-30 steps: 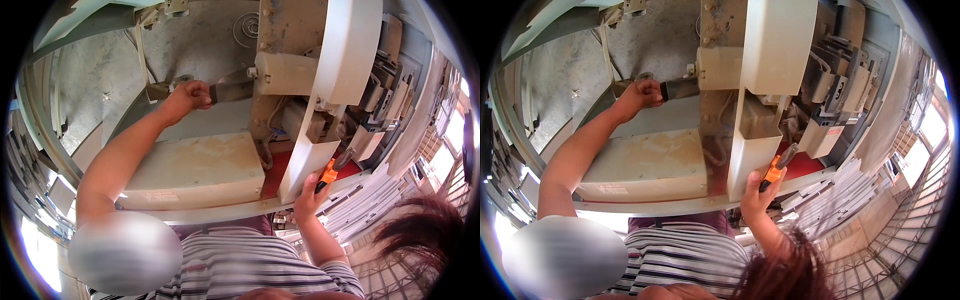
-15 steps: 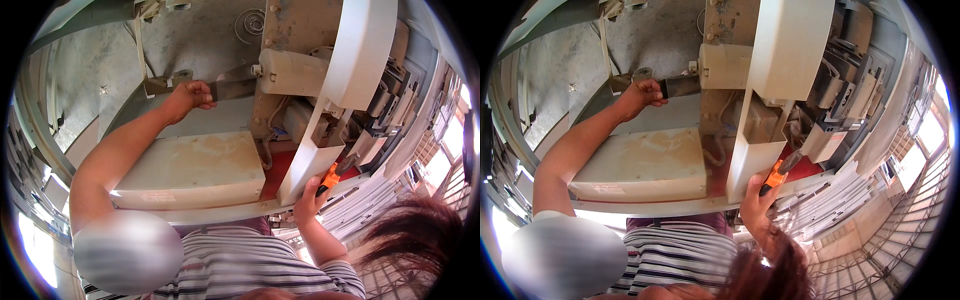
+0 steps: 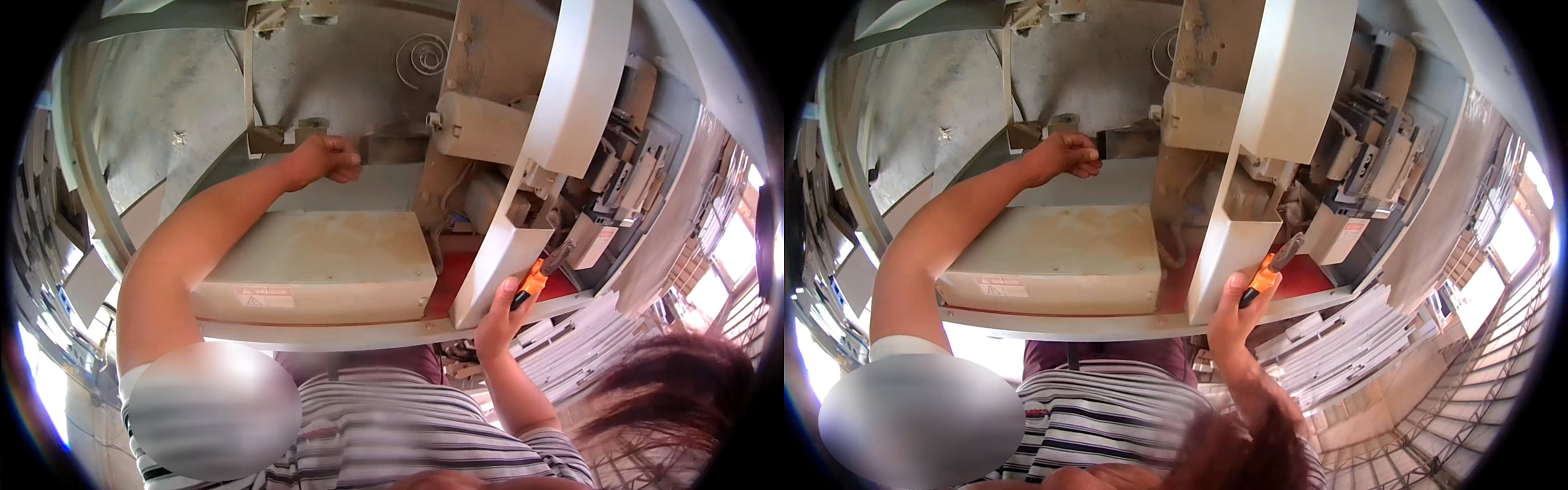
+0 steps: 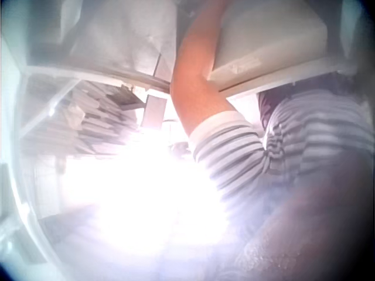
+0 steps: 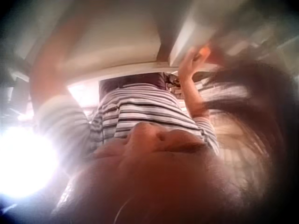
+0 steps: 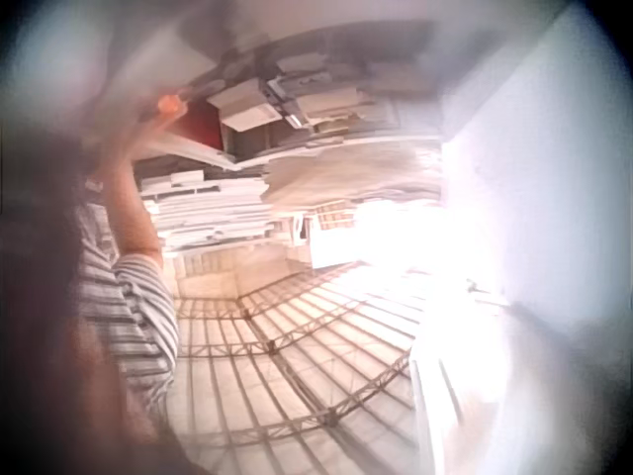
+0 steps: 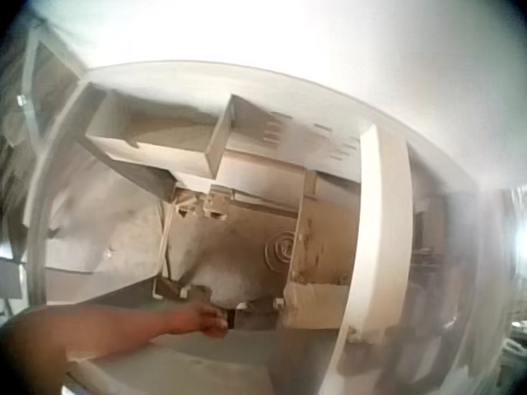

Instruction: The person uses pliers to remove a small black component from the interior of a white appliance. They then place the component into a small plastic bag and set it aside on a stack of cardboard panels.

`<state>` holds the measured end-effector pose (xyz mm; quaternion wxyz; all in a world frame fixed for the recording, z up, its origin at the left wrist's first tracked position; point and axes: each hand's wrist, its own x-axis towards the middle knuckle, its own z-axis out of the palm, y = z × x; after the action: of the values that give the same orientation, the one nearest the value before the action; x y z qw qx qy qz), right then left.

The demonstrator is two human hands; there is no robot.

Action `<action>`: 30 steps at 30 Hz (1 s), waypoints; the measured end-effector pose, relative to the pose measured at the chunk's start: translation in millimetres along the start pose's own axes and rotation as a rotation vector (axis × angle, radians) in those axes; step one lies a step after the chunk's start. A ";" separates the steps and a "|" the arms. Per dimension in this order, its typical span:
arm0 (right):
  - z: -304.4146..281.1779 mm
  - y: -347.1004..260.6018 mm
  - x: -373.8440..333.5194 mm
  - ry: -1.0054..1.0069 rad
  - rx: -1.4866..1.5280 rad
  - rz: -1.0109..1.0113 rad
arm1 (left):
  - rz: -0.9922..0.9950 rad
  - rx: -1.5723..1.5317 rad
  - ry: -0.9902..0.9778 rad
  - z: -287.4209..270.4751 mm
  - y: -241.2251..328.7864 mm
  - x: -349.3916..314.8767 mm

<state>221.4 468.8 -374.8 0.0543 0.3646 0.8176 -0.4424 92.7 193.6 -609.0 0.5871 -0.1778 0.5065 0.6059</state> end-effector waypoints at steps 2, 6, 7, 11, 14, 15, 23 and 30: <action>-9.4 23.6 -1.9 0.020 -0.067 0.038 | -0.029 0.287 0.017 3.2 11.0 -15.0; -11.0 -0.8 3.2 -0.004 -0.174 -0.123 | 0.206 0.956 0.196 18.2 76.2 -108.7; -23.0 -2.7 7.5 -0.019 -0.268 -0.232 | 0.399 1.005 0.362 19.3 81.9 -140.2; -24.6 -82.7 -6.6 -0.189 -0.217 -0.195 | 0.737 1.064 1.042 21.3 79.3 -271.4; 31.0 -137.2 5.0 -0.510 -0.390 -0.190 | 0.673 1.176 1.554 -3.7 8.5 -336.7; 57.2 -157.6 9.5 -0.635 -0.438 0.006 | 0.568 1.177 1.631 -6.6 -10.9 -347.5; 199.9 -108.4 66.3 -1.013 -1.232 -0.677 | 0.421 0.920 1.647 -14.4 -86.4 -329.5; 220.6 -74.4 64.1 -0.972 -1.492 -0.783 | 0.498 0.742 1.643 -16.6 -84.2 -336.4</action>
<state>75.2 310.1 -483.2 0.4520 -0.2839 0.8396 0.1007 244.8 -15.9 -377.6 -0.0823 -0.2379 0.9473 0.1981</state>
